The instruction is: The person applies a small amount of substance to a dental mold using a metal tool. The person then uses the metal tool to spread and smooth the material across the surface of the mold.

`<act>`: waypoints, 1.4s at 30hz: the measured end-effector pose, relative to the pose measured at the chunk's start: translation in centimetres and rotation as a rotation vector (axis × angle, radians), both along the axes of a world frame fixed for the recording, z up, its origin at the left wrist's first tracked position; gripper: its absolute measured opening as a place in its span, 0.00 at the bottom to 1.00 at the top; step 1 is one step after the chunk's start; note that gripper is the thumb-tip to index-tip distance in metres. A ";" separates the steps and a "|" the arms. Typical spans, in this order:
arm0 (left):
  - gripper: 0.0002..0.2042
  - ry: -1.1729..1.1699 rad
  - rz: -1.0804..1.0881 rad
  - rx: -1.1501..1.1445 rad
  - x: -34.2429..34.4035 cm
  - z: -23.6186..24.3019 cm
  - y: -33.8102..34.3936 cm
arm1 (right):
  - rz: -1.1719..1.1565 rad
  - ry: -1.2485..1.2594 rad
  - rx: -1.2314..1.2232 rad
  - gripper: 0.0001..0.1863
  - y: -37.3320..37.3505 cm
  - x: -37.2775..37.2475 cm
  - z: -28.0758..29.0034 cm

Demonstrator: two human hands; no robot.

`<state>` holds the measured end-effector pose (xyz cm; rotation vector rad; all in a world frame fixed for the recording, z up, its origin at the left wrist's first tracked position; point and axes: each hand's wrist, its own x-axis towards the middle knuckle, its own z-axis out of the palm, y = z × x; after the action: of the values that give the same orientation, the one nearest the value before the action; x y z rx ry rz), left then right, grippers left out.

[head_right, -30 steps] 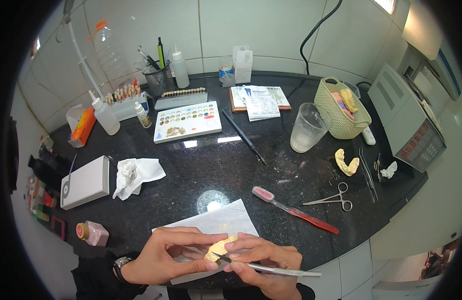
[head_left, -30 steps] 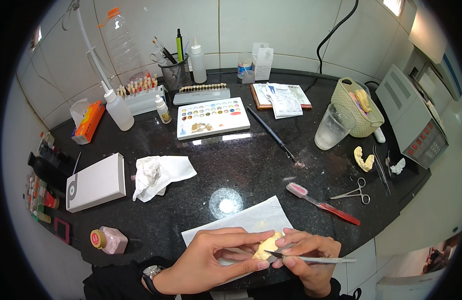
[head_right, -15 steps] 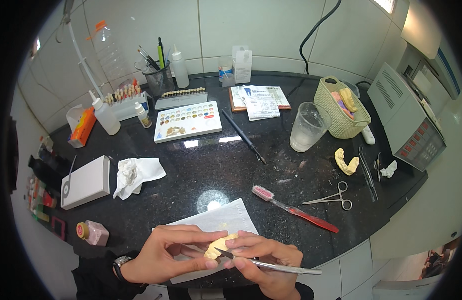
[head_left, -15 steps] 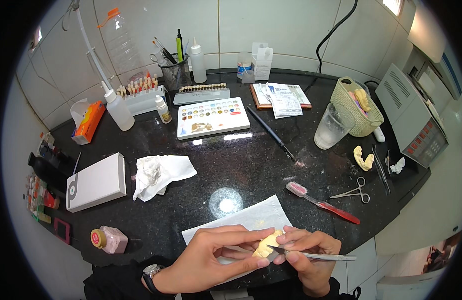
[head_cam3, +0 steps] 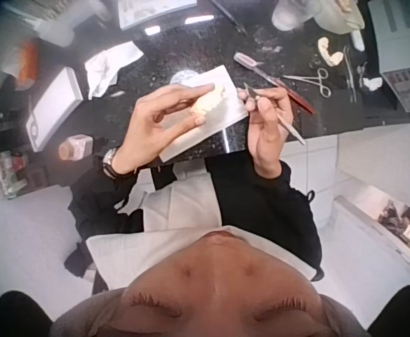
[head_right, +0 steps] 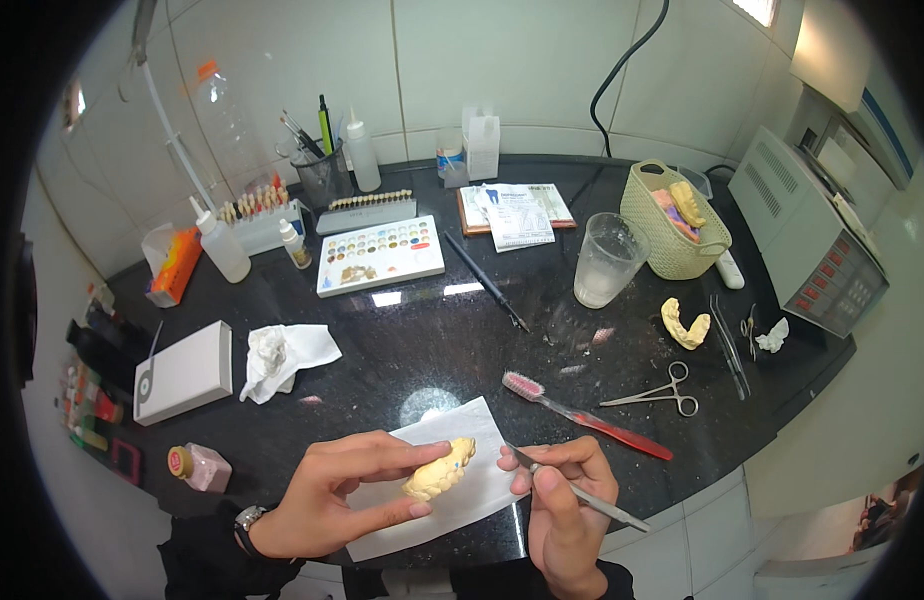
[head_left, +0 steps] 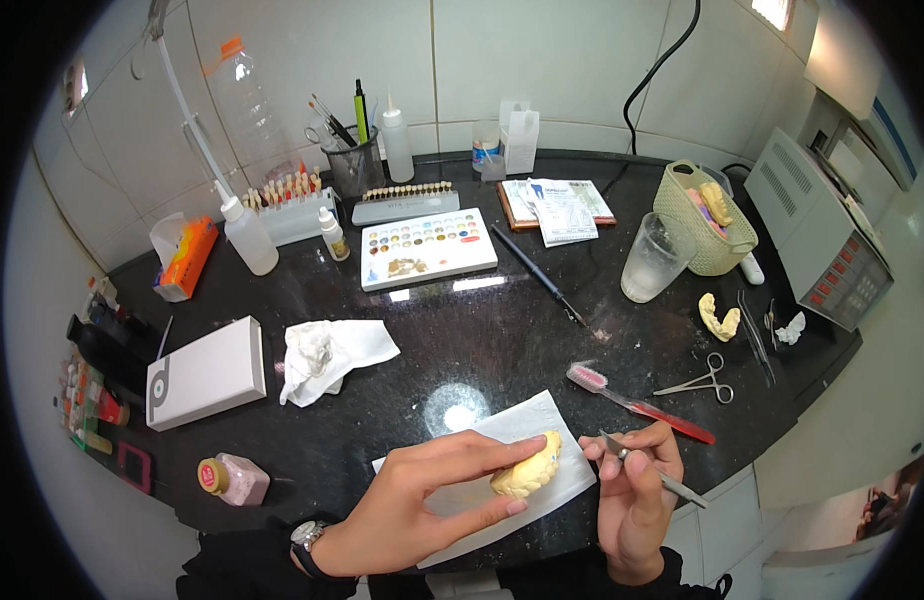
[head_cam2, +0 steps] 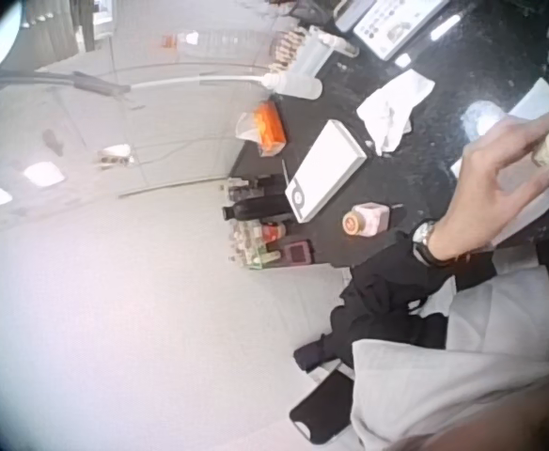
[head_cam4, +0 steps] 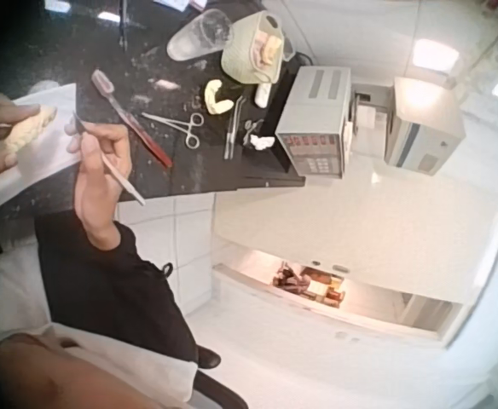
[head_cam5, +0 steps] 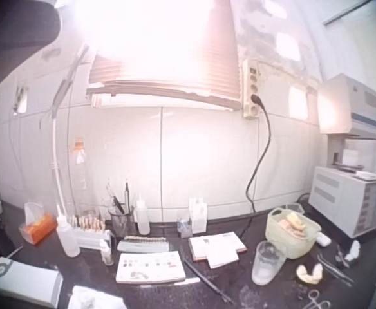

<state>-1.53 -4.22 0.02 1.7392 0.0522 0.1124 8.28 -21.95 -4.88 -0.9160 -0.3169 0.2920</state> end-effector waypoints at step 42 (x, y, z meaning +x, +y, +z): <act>0.19 0.010 -0.046 -0.411 -0.1 -0.5 0.5 | 0.014 -0.113 -0.173 0.11 0.0 -0.8 0.6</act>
<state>-1.62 -3.76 -0.51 1.3298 0.0394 0.0540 7.48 -21.93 -4.31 -1.1033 -0.4066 0.2848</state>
